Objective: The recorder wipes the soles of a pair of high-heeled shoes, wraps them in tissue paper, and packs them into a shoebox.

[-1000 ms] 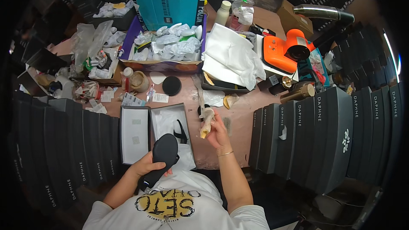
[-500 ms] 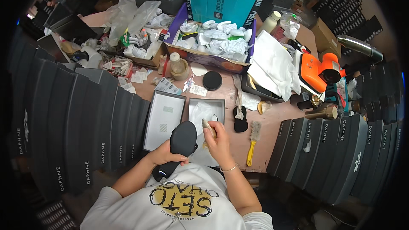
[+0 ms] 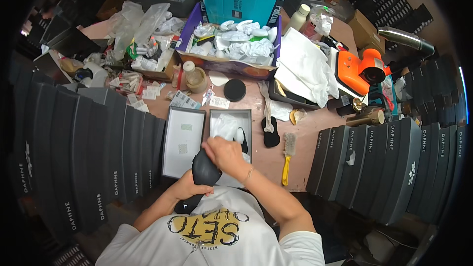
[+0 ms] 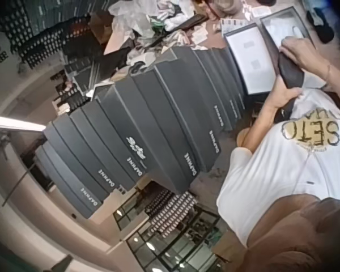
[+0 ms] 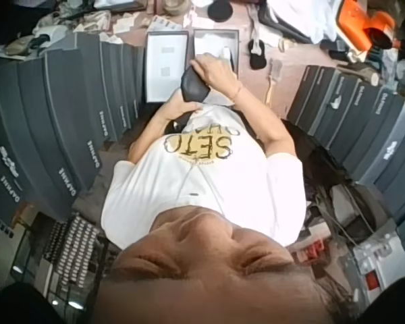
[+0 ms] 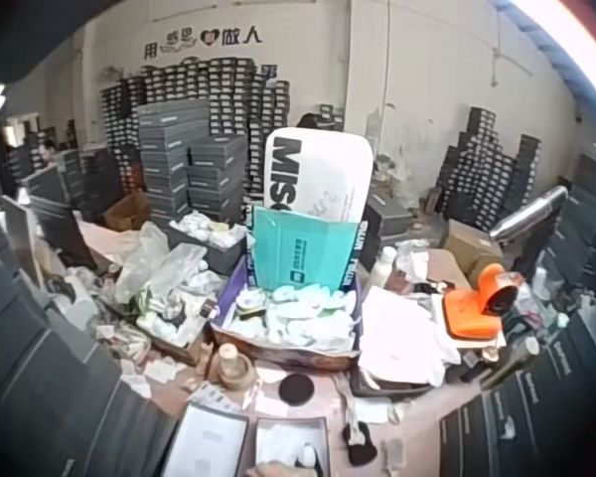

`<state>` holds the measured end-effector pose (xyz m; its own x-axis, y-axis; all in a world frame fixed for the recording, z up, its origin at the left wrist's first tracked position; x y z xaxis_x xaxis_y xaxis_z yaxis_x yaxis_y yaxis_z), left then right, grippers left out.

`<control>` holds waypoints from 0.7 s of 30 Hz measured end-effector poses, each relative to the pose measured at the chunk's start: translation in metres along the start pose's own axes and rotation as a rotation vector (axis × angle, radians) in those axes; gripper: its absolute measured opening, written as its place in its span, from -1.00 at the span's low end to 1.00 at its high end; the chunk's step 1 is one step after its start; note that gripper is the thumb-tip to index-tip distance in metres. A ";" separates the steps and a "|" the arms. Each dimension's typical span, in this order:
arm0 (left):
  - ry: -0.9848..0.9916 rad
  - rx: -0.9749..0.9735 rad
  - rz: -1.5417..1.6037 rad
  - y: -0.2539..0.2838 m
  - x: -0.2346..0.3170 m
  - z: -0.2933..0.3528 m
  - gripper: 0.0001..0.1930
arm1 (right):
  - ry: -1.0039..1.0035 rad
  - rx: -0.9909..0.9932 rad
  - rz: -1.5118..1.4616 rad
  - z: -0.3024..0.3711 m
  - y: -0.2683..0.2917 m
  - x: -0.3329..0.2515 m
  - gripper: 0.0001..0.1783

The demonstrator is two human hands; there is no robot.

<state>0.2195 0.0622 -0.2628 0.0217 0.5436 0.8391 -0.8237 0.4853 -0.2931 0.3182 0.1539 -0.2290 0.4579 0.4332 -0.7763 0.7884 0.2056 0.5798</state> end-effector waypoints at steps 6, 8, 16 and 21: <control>0.030 0.014 -0.016 0.002 -0.014 -0.002 -0.73 | 0.082 -0.092 0.023 -0.006 -0.014 -0.008 -0.74; -0.015 0.011 -0.113 0.009 -0.008 -0.006 -0.74 | 0.192 -0.155 -0.014 -0.006 -0.010 -0.045 -0.74; -0.086 0.106 0.104 0.049 0.018 -0.013 -0.70 | -0.761 0.097 -1.814 -0.022 -0.017 0.089 -0.65; -0.088 0.458 0.258 0.097 0.017 -0.012 -0.68 | -0.774 0.103 -2.111 -0.023 -0.021 0.082 -0.70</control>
<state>0.1465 0.1269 -0.2829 -0.2459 0.5372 0.8068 -0.9593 -0.0158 -0.2818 0.3296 0.2056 -0.2993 -0.8003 -0.5996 -0.0013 0.2091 -0.2771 -0.9378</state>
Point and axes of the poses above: each hand's wrist, its own z-axis away from the middle knuckle, its own y-axis out of the back of the hand, x = y × z, the point moved 7 cm from there along -z, towards the middle knuckle, and after that the axes turned 15 degrees about -z, right-handed, at the moved point
